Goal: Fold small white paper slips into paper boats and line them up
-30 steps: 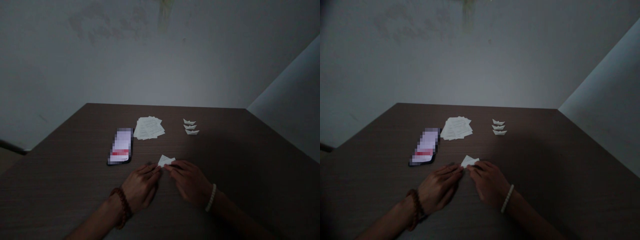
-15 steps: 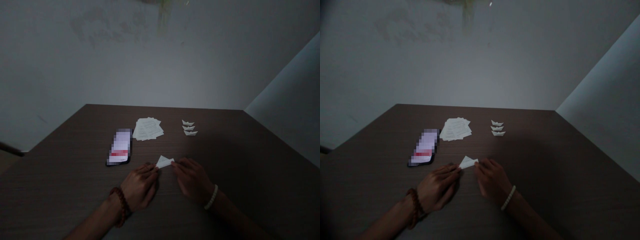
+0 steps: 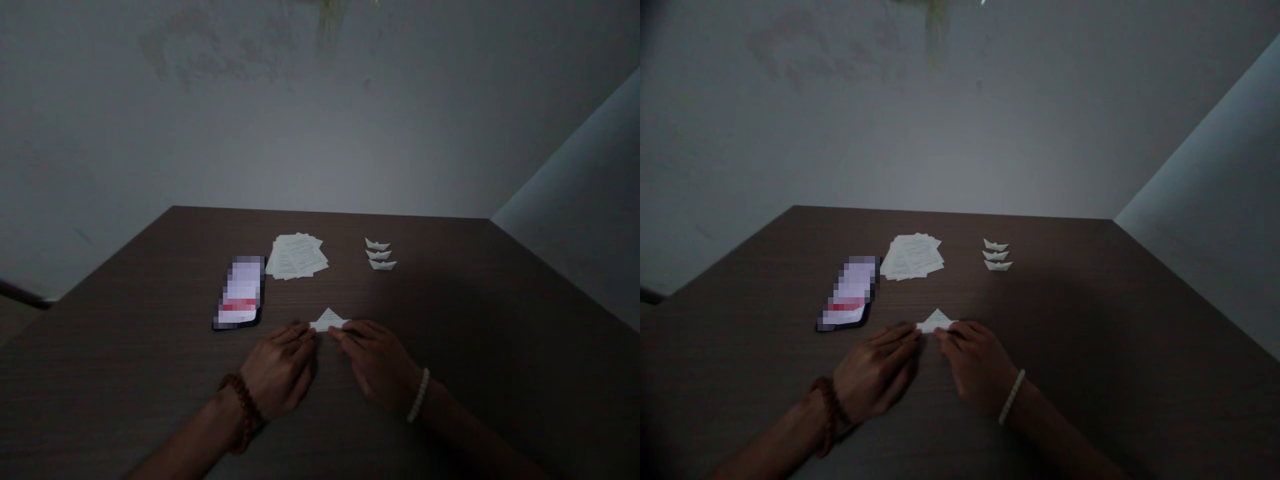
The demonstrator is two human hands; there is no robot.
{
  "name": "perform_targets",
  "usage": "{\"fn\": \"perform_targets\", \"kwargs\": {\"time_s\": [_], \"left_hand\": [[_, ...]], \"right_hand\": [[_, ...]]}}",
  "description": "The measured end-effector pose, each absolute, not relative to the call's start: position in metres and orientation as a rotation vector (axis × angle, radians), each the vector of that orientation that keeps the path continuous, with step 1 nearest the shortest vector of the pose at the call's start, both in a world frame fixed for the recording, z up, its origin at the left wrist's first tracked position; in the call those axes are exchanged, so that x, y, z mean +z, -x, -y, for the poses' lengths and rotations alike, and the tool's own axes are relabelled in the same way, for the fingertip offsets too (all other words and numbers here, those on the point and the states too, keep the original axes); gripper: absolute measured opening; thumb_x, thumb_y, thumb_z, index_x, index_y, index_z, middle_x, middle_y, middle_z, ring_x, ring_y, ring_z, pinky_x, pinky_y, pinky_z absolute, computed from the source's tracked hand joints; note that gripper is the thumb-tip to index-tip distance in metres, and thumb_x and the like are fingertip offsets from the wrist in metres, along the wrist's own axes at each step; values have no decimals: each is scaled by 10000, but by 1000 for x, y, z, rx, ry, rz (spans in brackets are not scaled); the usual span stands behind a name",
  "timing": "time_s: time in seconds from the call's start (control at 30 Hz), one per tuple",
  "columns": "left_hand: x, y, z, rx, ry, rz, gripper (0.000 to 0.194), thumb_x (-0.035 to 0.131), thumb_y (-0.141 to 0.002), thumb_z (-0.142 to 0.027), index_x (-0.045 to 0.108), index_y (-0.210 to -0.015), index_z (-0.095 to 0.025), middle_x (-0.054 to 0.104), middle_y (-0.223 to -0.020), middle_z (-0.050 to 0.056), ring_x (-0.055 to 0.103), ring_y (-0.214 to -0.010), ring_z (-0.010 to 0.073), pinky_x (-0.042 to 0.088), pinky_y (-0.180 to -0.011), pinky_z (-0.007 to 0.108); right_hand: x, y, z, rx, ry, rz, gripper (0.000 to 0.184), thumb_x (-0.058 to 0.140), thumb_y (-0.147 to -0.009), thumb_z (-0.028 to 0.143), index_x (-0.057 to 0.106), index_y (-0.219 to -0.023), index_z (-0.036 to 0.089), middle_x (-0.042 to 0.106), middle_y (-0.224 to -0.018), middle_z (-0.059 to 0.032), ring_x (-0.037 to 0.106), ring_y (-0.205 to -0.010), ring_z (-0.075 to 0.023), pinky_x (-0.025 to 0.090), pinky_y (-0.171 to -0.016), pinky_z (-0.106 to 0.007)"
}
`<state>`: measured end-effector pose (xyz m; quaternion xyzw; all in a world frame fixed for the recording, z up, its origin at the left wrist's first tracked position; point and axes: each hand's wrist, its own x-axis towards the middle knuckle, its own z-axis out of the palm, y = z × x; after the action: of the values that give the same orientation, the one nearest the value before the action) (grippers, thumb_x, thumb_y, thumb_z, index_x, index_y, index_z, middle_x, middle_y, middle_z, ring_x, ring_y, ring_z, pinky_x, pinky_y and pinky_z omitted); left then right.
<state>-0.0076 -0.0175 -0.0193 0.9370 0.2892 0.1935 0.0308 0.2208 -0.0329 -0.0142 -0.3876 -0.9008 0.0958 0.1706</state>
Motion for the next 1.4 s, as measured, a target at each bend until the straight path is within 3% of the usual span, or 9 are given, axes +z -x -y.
{"fn": "perform_targets", "kwargs": {"time_s": [0.23, 0.57, 0.67, 0.73, 0.9, 1.03, 1.17, 1.4], "left_hand": [[-14, 6, 18, 690, -2854, -927, 221, 447, -838, -147, 618, -973, -111, 680, -962, 110, 590, -930, 264, 501, -795, 441], [-21, 4, 13, 775, -2761, -963, 174, 445, -867, -150, 615, -886, -116, 644, -782, 95, 517, -810, 231, 503, -707, 362], [-23, 0, 9, 794, -2733, -1013, 168, 445, -883, -145, 603, -830, -130, 610, -715, 78, 486, -763, 217, 483, -671, 340], [-24, -3, 6, 826, -2709, -1040, 175, 448, -892, -149, 591, -791, -141, 589, -693, 67, 471, -749, 210, 469, -655, 327], [-28, -9, -3, 846, -2603, -1089, 99, 501, -868, -140, 591, -829, -145, 601, -771, 62, 478, -805, 210, 464, -707, 330], [-29, -11, -10, 831, -2466, -1164, 72, 571, -820, -143, 611, -880, -142, 605, -823, 62, 498, -850, 212, 467, -733, 326], [-26, -14, -16, 721, -2400, -1266, 170, 622, -780, -164, 633, -949, -155, 597, -829, 54, 508, -850, 214, 462, -736, 331], [-29, -17, -20, 826, -2512, -1174, 208, 591, -797, -168, 635, -1000, -164, 584, -905, 74, 491, -898, 230, 459, -776, 372]], "right_hand": [[-21, -240, 33, 56, 1193, 2458, 382, 509, -800, 55, 577, -1169, 126, 673, -838, -69, 550, -844, -208, 457, -738, -334], [-25, -242, 30, -8, 1207, 2351, 217, 553, -760, 67, 635, -938, 161, 654, -761, -48, 534, -779, -211, 430, -682, -327], [-20, -238, 24, 78, 1309, 2254, 162, 547, -805, 103, 628, -924, 176, 662, -840, -54, 536, -809, -207, 449, -714, -324], [-17, -233, 19, 125, 1366, 2229, 189, 580, -821, 166, 614, -1006, 176, 648, -1014, -72, 534, -920, -222, 456, -806, -349], [-16, -222, 8, 192, 1444, 2245, 216, 653, -805, 293, 640, -996, 193, 607, -1084, -79, 514, -1007, -247, 438, -884, -388], [-16, -216, 1, 253, 1461, 2228, 171, 695, -761, 241, 651, -919, 191, 615, -1014, -63, 519, -961, -229, 438, -844, -360], [-14, -213, -3, 331, 1469, 2150, 188, 750, -686, 184, 639, -838, 178, 614, -925, -46, 522, -906, -208, 428, -804, -329], [-21, -213, -5, 377, 1385, 2044, 208, 779, -648, 143, 608, -762, 174, 585, -841, -27, 526, -833, -190, 410, -742, -310]]}}
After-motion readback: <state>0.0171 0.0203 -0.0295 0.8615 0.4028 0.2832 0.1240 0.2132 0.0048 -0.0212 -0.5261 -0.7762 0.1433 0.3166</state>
